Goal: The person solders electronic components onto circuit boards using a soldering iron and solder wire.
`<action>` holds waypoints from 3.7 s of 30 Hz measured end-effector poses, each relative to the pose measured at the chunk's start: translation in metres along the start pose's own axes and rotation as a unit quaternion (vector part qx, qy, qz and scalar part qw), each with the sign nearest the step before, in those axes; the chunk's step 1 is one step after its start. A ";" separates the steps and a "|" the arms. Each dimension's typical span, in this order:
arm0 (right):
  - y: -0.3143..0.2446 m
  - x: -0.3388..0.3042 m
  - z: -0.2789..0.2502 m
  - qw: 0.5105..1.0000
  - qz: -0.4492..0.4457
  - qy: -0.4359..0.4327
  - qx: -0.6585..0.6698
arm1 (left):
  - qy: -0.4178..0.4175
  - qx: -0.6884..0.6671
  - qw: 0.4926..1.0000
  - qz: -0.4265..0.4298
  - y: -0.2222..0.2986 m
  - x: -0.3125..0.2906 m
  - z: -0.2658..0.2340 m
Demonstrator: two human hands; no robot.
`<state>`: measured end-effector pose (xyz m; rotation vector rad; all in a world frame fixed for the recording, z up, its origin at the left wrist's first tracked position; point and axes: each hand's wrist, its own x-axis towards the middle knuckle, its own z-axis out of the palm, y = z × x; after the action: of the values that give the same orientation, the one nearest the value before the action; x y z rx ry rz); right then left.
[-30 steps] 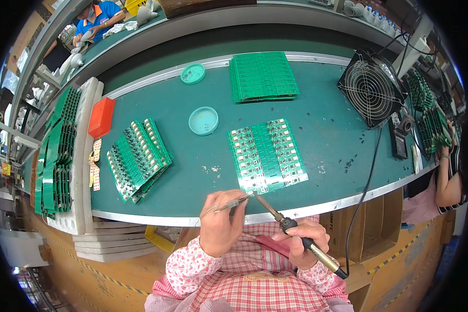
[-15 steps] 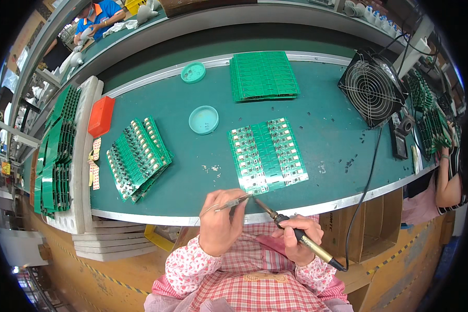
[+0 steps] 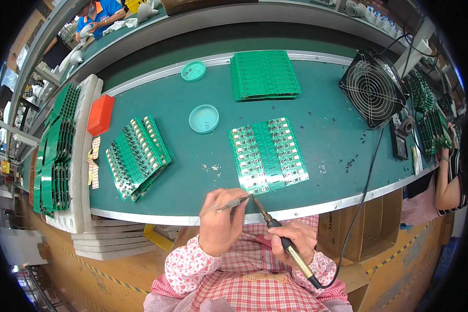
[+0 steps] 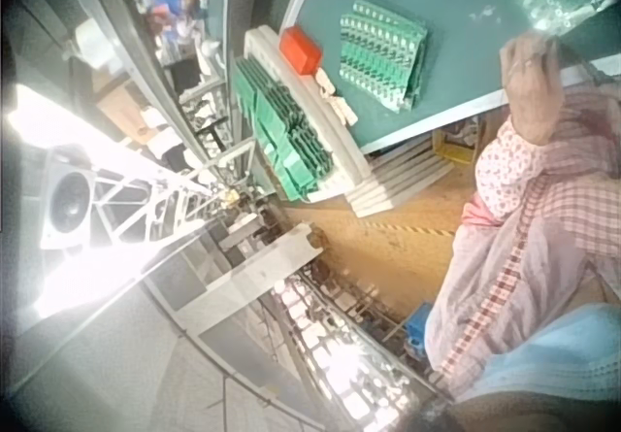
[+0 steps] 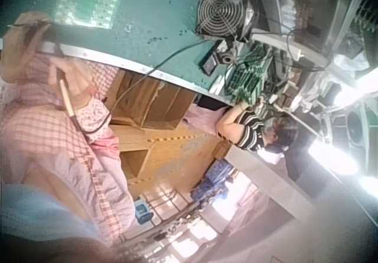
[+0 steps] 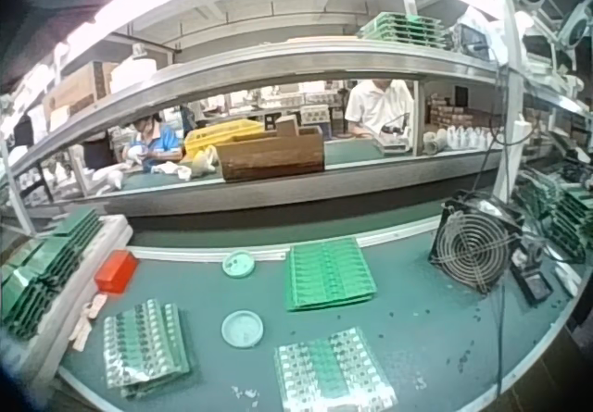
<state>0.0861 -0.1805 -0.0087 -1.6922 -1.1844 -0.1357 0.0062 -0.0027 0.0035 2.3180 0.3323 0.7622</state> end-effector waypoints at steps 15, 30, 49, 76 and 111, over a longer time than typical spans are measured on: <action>0.004 -0.011 -0.012 0.995 0.036 0.091 0.025 | 0.002 0.000 1.000 0.001 0.000 -0.001 0.001; 0.018 0.030 -0.017 0.955 0.104 0.058 -0.273 | -0.013 -0.036 0.998 -0.048 -0.005 -0.001 -0.009; 0.018 0.081 -0.012 0.925 0.224 0.278 0.132 | 0.032 -0.209 0.967 -0.139 -0.014 -0.020 -0.012; 0.003 0.106 -0.018 0.971 -0.089 -0.209 -0.077 | -0.037 -0.020 0.997 0.069 0.002 -0.003 -0.025; 0.032 0.038 -0.034 0.980 0.105 -0.056 -0.159 | 0.070 0.005 0.989 -0.132 -0.031 0.000 -0.038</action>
<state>0.1432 -0.1824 0.0081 -2.1196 -1.1005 -0.1038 -0.0172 0.0400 0.0063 2.1773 0.6917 0.7916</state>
